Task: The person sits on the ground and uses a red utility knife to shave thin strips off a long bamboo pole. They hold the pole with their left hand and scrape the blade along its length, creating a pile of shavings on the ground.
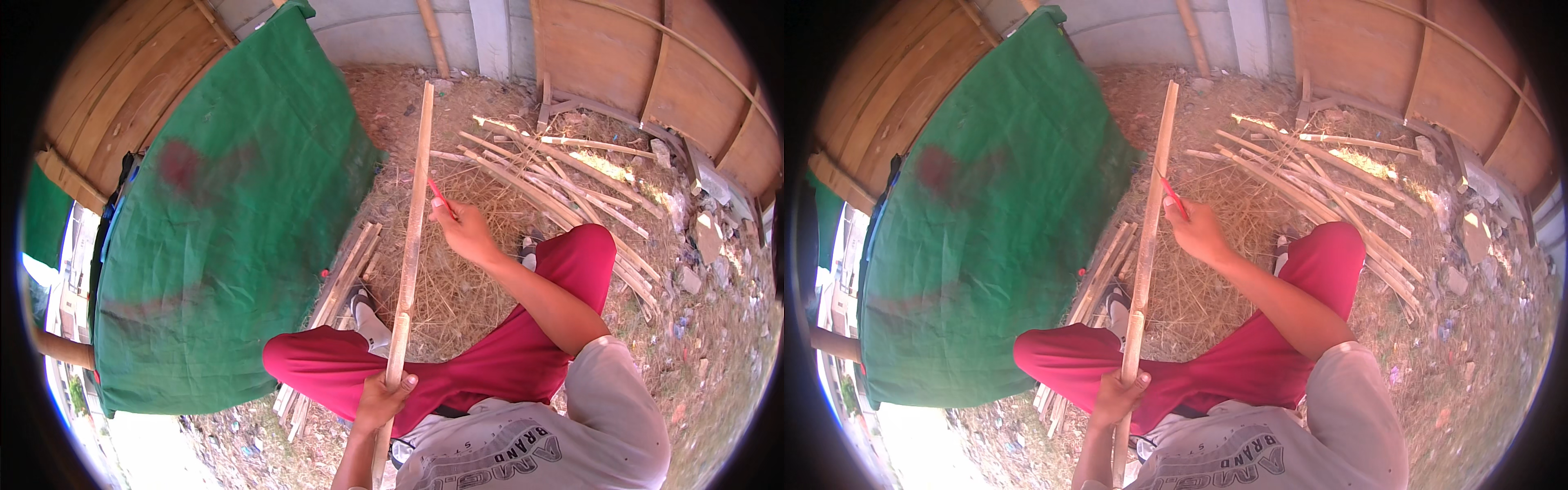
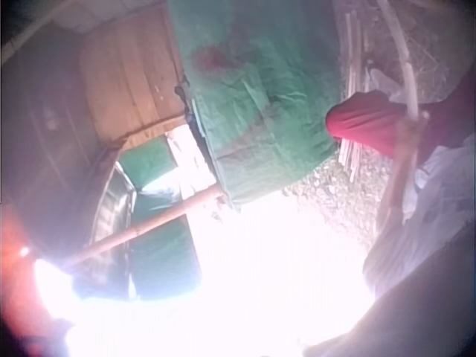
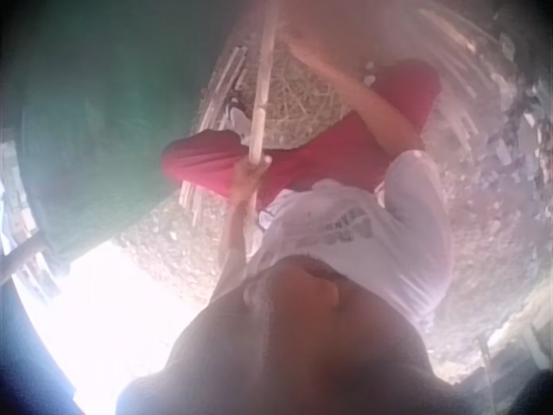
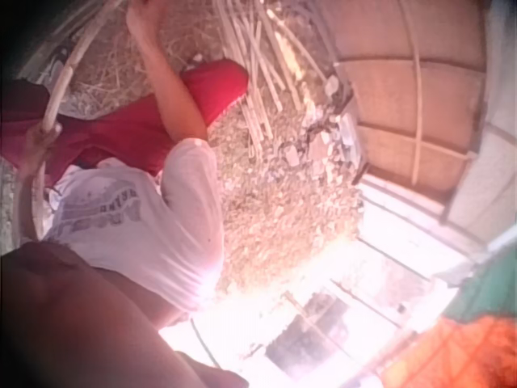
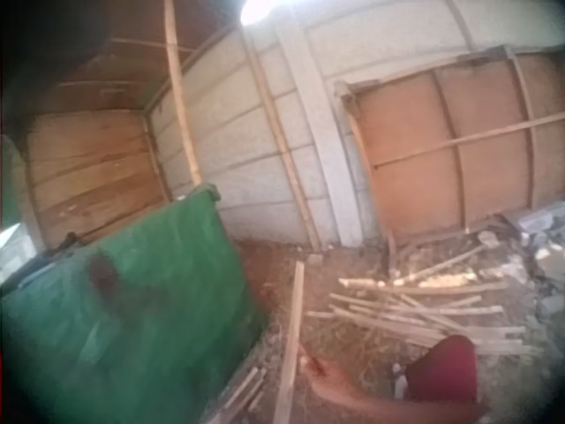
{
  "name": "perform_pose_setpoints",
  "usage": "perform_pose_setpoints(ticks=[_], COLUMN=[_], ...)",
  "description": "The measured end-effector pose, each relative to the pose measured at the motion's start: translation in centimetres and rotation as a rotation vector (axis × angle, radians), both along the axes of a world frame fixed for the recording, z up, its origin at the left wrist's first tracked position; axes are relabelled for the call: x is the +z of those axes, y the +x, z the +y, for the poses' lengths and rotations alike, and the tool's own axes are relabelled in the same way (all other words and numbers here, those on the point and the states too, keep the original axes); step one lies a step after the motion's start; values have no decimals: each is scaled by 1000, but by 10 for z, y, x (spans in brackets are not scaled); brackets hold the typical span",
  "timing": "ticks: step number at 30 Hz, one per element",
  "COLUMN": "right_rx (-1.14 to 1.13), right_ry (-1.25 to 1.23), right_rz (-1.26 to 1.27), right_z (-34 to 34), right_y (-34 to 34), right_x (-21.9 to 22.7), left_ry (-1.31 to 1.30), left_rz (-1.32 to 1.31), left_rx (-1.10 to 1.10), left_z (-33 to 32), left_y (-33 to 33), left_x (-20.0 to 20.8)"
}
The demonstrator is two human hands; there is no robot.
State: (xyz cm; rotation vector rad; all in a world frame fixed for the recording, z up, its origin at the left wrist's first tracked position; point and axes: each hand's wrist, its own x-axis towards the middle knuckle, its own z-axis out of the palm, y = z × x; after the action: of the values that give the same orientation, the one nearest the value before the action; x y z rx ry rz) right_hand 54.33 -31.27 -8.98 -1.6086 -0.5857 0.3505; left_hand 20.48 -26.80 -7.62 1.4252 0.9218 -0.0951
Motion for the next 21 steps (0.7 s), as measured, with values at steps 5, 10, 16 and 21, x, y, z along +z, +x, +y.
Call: perform_pose_setpoints(ticks=[5, 10, 16, 21], right_rx=[216, 361, 468, 402], right_ry=[-190, -178, -157, -146], right_rz=[-60, -219, -502, -733], right_z=[-16, -17, -16, -15], right_y=[-19, -33, -47, -63], right_x=[30, 24, 15, 5], left_ry=[-142, -197, -33, 509], left_rz=[-2, -44, -53, -66], left_rx=[72, 127, 109, 4], left_z=[6, 12, 21, 26], left_y=[5, 8, 15, 18], left_x=[9, 8, 13, -9])
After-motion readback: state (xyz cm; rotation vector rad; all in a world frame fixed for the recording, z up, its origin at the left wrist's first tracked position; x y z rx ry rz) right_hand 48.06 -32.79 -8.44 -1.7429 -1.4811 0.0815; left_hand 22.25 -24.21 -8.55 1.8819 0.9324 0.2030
